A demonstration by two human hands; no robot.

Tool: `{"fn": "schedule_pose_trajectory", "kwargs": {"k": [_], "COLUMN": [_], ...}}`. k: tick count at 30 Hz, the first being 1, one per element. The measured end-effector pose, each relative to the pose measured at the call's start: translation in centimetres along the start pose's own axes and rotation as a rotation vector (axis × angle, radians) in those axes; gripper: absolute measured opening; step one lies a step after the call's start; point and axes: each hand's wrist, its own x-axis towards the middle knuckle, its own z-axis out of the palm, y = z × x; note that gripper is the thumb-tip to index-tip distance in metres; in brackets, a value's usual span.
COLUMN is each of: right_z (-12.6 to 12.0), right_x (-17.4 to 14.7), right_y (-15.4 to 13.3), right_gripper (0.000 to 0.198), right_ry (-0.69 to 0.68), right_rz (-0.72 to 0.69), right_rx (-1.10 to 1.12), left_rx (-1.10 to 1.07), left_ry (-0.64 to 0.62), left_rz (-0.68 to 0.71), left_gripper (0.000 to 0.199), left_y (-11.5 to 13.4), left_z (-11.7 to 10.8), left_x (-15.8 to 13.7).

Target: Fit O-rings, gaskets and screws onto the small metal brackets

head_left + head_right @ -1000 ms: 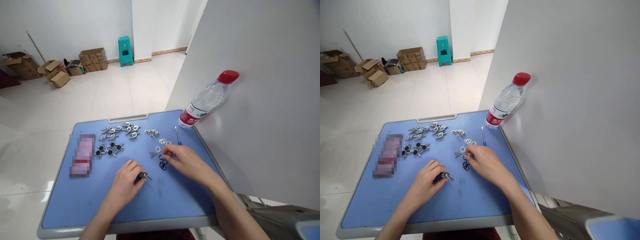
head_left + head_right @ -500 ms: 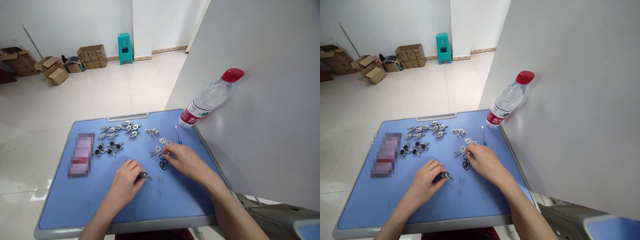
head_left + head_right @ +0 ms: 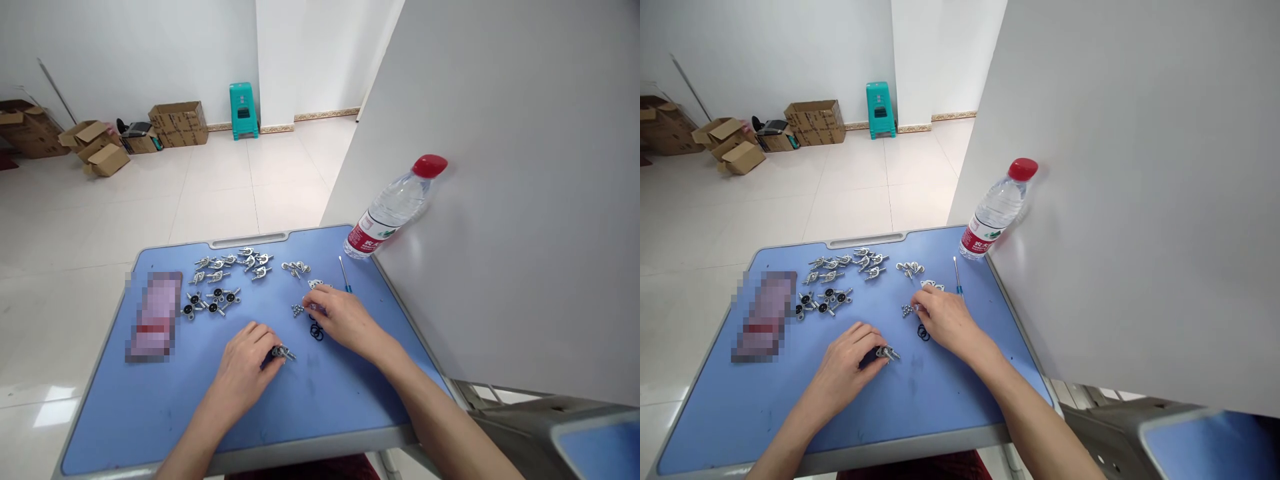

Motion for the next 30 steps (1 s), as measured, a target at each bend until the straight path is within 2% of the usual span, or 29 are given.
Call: {"fn": "schedule_pose_trajectory", "kwargs": {"k": [11,18,21,24,27,30], "right_z": [0.4,-0.1,-0.6,-0.7,-0.2,0.6], "right_x": [0.3,0.1,-0.5,-1.2,-1.6,-1.9], "right_y": [0.3,0.1,-0.4,-1.3,-2.2,-2.8], "right_gripper": [0.024,0.023,0.020,0.019,0.023,0.023], "right_ry": [-0.029,-0.029,-0.054,-0.161,-0.231,-0.237], "right_rz": [-0.030,-0.024,-0.088,-0.196,-0.285,-0.349], "right_rx": [-0.108,-0.073,0.081,0.189,0.128,-0.014], "left_rx": [0.018,0.015,0.007,-0.005,-0.001,0.013], "left_ry": [0.003,0.003,0.013,0.006,0.002,0.010], "left_rz": [-0.009,-0.005,-0.002,-0.003,0.003,0.017], "left_gripper": [0.013,0.011,0.009,0.007,0.009,0.010], "left_y": [0.1,0.1,0.1,0.1,0.1,0.0], "left_z": [0.0,0.0,0.0,0.0,0.1,0.2], "left_x": [-0.1,-0.1,-0.1,-0.2,-0.2,-0.2]}}
